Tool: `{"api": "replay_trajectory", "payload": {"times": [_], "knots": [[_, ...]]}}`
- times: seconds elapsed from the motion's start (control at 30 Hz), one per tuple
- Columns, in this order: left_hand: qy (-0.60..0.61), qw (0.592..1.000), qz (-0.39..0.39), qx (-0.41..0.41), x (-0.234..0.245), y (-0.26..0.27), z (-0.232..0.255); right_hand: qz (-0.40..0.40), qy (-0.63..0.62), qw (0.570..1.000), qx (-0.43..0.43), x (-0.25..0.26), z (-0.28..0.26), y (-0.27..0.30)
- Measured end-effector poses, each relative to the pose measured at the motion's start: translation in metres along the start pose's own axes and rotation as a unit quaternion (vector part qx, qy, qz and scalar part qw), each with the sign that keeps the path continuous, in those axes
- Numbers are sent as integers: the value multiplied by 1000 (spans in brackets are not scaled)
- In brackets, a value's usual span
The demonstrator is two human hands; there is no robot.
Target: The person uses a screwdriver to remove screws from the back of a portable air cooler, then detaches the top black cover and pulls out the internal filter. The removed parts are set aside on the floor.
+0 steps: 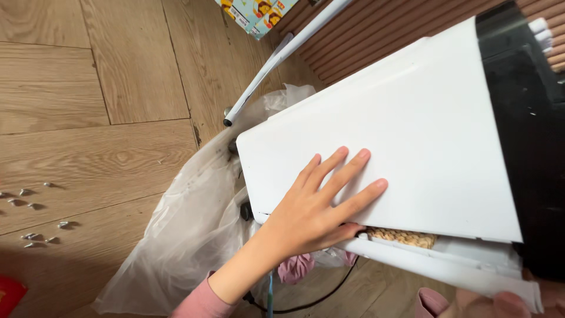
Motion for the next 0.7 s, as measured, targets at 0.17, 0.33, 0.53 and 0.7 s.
{"api": "replay_trajectory", "payload": {"times": [0.17,0.33,0.53,0.7], "knots": [[33,999,-35,-17,2,-1,-6,9,6,1000,-1,3,-1,3],[30,999,-28,-13,-2,-2,-6,16,9,1000,7,7,-2,-2],[34,999,-26,-9,-4,1,-6,5,17,1000,7,13,-2,-4],[31,999,-24,-12,-4,0,-7,-3,21,1000,11,16,-3,-7]]}}
Point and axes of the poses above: each hand's wrist, its own y-axis away from the middle knuckle, its own x-axis out of the back of the hand, z = x × y, the point moved 8 cm from there along -y, towards the middle knuckle, and after that the axes turned 8 degrees about -z, right-handed, at the moved point
